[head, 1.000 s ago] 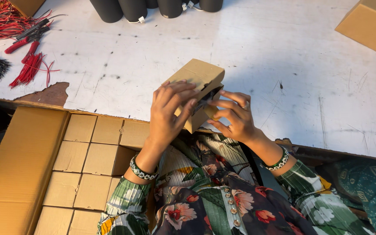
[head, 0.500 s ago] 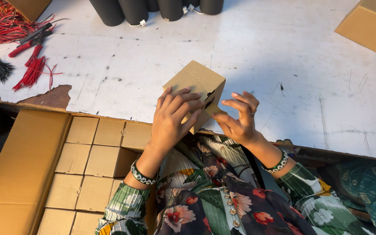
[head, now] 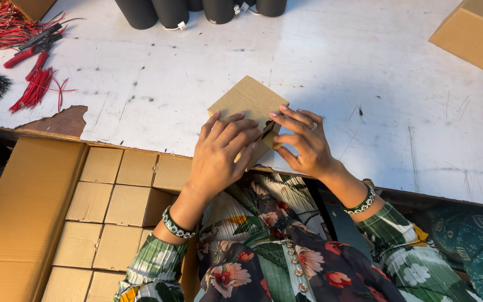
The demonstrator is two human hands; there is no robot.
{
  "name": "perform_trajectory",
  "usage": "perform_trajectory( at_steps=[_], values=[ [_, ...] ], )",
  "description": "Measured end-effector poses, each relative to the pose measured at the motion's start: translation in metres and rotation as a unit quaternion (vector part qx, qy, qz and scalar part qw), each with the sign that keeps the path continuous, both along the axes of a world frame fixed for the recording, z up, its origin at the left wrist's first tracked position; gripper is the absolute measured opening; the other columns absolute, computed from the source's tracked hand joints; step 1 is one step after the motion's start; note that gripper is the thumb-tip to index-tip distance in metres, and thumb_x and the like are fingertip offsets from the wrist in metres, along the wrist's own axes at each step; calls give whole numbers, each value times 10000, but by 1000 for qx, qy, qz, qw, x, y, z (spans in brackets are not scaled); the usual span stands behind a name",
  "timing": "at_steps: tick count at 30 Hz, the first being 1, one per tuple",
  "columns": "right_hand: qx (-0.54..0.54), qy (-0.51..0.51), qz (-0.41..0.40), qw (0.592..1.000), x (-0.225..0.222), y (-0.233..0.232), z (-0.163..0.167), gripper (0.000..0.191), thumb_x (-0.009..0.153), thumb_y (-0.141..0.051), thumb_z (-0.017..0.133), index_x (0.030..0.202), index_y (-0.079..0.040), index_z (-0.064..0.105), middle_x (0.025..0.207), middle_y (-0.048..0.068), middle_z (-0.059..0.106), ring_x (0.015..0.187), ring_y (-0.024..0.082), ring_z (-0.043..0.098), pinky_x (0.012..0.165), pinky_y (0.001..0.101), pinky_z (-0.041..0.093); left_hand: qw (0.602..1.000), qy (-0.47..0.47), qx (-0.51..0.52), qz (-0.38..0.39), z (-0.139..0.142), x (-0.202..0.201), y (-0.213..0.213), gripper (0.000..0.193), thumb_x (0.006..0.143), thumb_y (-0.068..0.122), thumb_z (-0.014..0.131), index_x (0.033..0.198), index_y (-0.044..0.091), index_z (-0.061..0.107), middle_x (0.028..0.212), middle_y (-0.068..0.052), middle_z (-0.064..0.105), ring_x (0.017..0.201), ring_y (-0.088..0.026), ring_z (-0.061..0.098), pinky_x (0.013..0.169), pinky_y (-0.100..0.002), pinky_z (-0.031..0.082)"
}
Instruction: The person opens a large cardboard box containing smaller boxes, then repeatedly takes a small box, places a plastic bag inside, inserts a black cylindrical tumbler, and closes the box. The person places the finished boxes on the table.
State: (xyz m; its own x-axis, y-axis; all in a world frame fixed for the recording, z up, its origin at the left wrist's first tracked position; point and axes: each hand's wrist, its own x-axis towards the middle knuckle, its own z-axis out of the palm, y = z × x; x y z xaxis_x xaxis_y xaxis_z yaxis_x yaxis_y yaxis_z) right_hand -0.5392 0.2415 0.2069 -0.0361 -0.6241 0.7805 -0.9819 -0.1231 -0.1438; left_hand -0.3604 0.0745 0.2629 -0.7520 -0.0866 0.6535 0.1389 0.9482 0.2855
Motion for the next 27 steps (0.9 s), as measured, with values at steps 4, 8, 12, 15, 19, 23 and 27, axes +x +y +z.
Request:
perform_trajectory(
  at_steps=[4, 8, 12, 15, 19, 23, 27],
  values=[
    [-15, 27, 10, 999, -5, 0, -5, 357, 948, -251, 828, 1214, -133, 621, 1425, 14, 650, 1412, 208, 544, 1136, 430, 383, 1000, -6, 13, -12, -10, 9, 4, 394, 882, 245, 778, 1244, 121, 683, 1314, -31, 650, 1356, -260, 539, 1213, -537, 293],
    [-35, 56, 3, 998, -5, -3, -12, 274, 976, -316, 719, 1221, -193, 713, 1327, 9, 687, 1323, 200, 580, 1109, 406, 419, 999, 46, 26, -1, -37, 5, 11, 398, 890, 250, 794, 1250, 130, 672, 1344, -19, 645, 1376, -253, 533, 1253, -537, 257],
    [-65, 14, 20, 998, -1, -4, -18, 297, 1045, -402, 626, 1205, -175, 732, 1309, 27, 687, 1309, 222, 583, 1130, 391, 438, 992, 124, 15, 19, -69, -15, 16, 381, 890, 241, 828, 1216, 139, 658, 1318, -9, 628, 1357, -257, 530, 1258, -550, 235],
    [-60, 17, 10, 998, 0, -1, -19, 287, 1040, -410, 630, 1171, -176, 730, 1298, 15, 693, 1305, 203, 587, 1160, 426, 396, 986, 162, 6, 35, -86, -26, 16, 371, 881, 232, 840, 1193, 158, 653, 1295, 3, 616, 1327, -246, 533, 1257, -545, 227],
    [-61, 33, 2, 998, -2, 1, -14, 291, 990, -412, 653, 1135, -188, 767, 1240, 5, 715, 1251, 186, 613, 1149, 419, 393, 985, 170, 4, 32, -94, -27, 14, 379, 877, 224, 848, 1196, 168, 651, 1294, 8, 613, 1318, -240, 537, 1261, -535, 224],
    [-59, 20, 14, 998, -5, 0, -3, 271, 949, -392, 735, 1113, -180, 774, 1187, -20, 731, 1188, 161, 637, 1116, 396, 448, 987, 156, 16, 26, -91, -22, 17, 390, 881, 216, 853, 1209, 157, 652, 1310, 5, 622, 1332, -239, 538, 1264, -527, 225],
    [-54, 13, 27, 998, -4, 2, 3, 260, 918, -366, 770, 1094, -175, 763, 1172, -7, 736, 1166, 173, 645, 1085, 400, 482, 987, 157, 25, 29, -87, -20, 20, 385, 869, 197, 845, 1206, 170, 660, 1295, 10, 635, 1329, -235, 541, 1251, -502, 226]
  ],
)
